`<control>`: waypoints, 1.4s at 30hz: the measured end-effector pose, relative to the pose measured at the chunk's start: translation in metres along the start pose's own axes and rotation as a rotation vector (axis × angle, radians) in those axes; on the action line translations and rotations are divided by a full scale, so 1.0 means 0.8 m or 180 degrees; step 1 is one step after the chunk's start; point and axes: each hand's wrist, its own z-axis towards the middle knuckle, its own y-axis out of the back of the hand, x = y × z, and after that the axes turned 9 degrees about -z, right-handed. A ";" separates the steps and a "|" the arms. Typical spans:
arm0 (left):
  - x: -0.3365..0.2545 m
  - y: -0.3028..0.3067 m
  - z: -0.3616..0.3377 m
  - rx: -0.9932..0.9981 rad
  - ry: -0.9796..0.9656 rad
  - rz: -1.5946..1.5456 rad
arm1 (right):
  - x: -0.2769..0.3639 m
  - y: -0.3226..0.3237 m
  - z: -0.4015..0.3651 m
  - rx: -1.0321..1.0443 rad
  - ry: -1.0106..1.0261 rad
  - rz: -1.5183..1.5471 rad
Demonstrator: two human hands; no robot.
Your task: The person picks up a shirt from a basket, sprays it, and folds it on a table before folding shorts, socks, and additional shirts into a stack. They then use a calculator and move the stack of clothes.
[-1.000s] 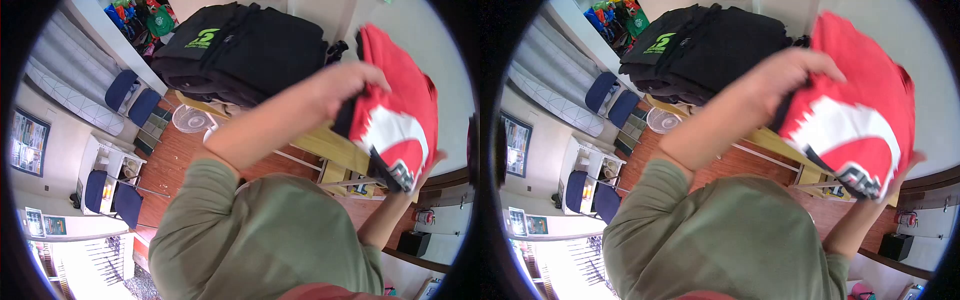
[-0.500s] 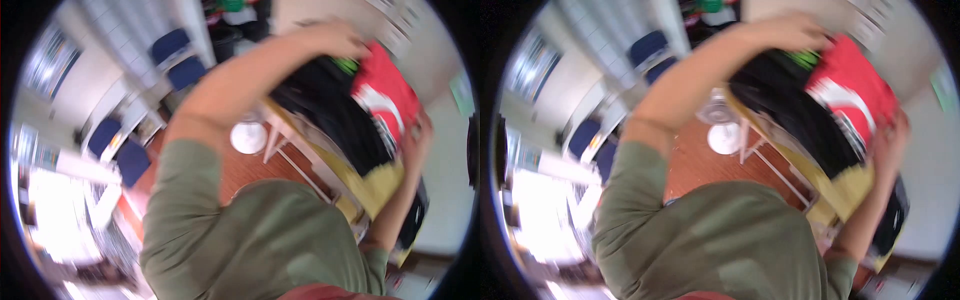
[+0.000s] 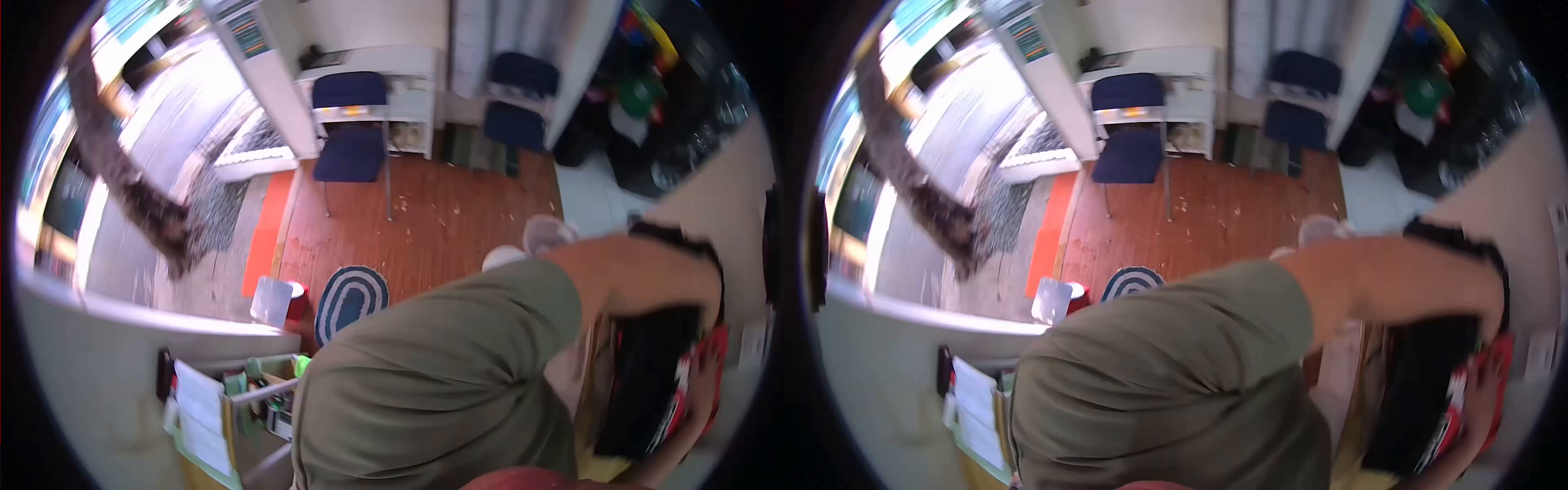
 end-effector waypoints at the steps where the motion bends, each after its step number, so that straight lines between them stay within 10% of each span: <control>1: -0.004 -0.006 -0.010 -0.0085 -0.0112 -0.0066 | 0.010 0.006 -0.006 -0.0018 0.0027 0.0224; 6: -0.035 0.001 -0.073 -0.0252 -0.0703 -0.0615 | 0.013 0.052 -0.097 -0.0866 0.0307 0.2268; 8: -0.020 0.009 -0.049 -0.0352 -0.1840 -0.0589 | 0.006 0.053 -0.168 -0.1541 0.0272 0.2721; 13: -0.096 0.033 -0.198 -0.2040 -0.1087 -0.0643 | -0.049 0.004 -0.377 -0.1438 -0.0902 0.1692; 19: -0.221 -0.052 -0.247 -0.2864 -0.2888 -0.2654 | -0.156 -0.100 -0.621 -0.1093 -0.2684 0.1347; 25: -0.369 -0.196 -0.239 -0.1089 -0.3649 -0.2596 | -0.119 -0.172 -0.664 -0.0892 -0.1791 0.1090; 36: -0.449 -0.313 -0.214 0.0536 -0.3396 -0.2802 | -0.138 -0.223 -0.669 -0.1552 -0.3466 0.3344; 42: -0.452 -0.357 -0.192 0.1723 -0.1715 -0.4072 | -0.121 -0.234 -0.674 -0.1688 -0.1432 0.0848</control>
